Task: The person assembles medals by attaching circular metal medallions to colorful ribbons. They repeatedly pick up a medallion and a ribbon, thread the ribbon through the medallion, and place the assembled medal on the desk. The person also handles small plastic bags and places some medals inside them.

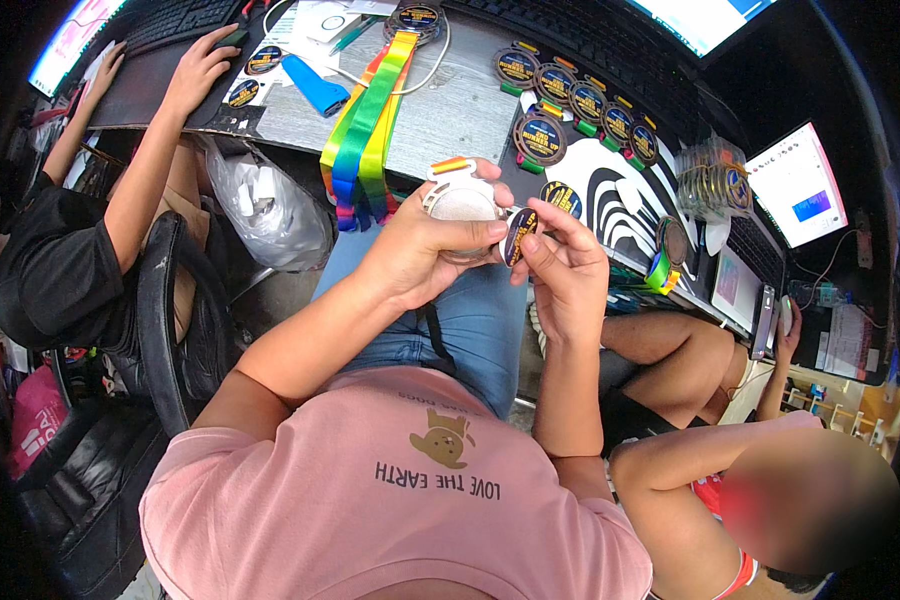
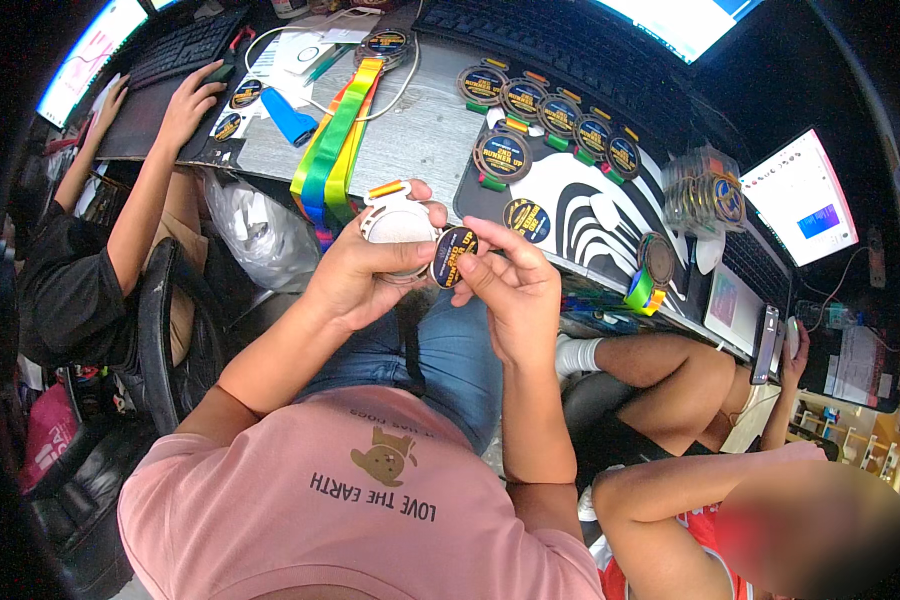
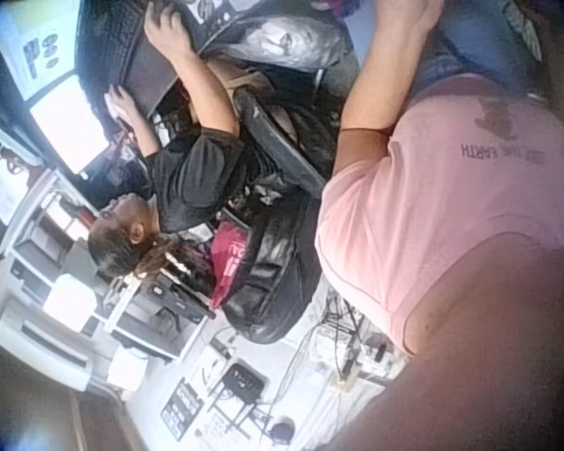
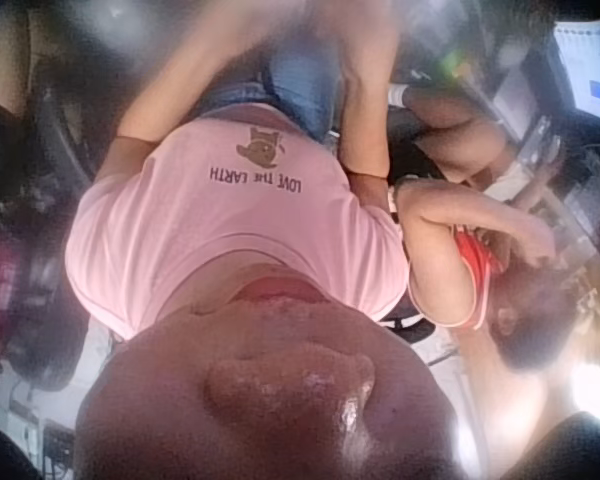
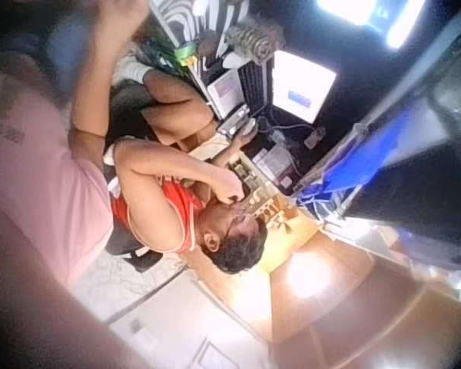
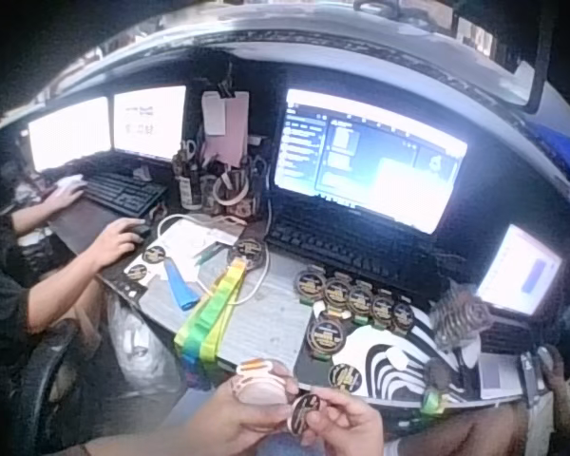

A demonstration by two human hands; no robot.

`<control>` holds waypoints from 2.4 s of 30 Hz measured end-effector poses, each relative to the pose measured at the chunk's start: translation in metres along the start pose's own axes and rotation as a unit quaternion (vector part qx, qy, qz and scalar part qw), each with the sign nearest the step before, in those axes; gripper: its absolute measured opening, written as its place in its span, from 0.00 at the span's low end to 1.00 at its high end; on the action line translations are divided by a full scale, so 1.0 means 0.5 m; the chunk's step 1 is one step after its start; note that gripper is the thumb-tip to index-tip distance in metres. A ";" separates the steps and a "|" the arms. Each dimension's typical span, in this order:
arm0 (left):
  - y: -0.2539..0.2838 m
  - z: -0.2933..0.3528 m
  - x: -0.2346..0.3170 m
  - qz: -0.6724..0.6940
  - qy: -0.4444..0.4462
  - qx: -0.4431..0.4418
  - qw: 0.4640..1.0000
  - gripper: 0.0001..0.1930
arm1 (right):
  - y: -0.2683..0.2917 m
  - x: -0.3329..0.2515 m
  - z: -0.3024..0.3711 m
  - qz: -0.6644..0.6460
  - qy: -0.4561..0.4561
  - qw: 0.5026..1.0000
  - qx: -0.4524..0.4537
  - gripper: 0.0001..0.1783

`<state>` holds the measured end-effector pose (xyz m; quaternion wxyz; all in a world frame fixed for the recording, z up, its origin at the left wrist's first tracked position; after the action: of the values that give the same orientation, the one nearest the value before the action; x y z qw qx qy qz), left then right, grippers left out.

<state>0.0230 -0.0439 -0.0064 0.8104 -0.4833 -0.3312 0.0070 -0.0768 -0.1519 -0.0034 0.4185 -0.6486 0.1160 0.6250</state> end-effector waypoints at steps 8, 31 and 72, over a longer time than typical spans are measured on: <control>0.008 -0.012 -0.009 -0.032 -0.023 0.001 0.999 0.24 | -0.012 0.002 0.006 -0.003 -0.010 1.000 -0.016 0.20; -0.004 0.000 0.009 -0.070 -0.196 0.127 0.970 0.26 | -0.015 -0.037 0.038 0.199 0.347 0.912 0.086 0.23; -0.070 0.040 0.020 -0.043 0.137 -0.076 0.987 0.37 | -0.086 -0.126 0.116 0.419 0.624 0.657 -0.066 0.09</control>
<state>0.0091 -0.0435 0.0326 0.8084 -0.5253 -0.2371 -0.1199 -0.1012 -0.1086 0.0785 -0.1019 -0.7947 0.5679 0.1887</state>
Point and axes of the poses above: each hand's wrist, its own z-axis away from the middle knuckle, its own y-axis out of the back of the hand, x = y × z, the point moved 5 cm from there along -z, towards the middle knuckle, and after that the axes turned 13 degrees about x, right-handed, at the moved point
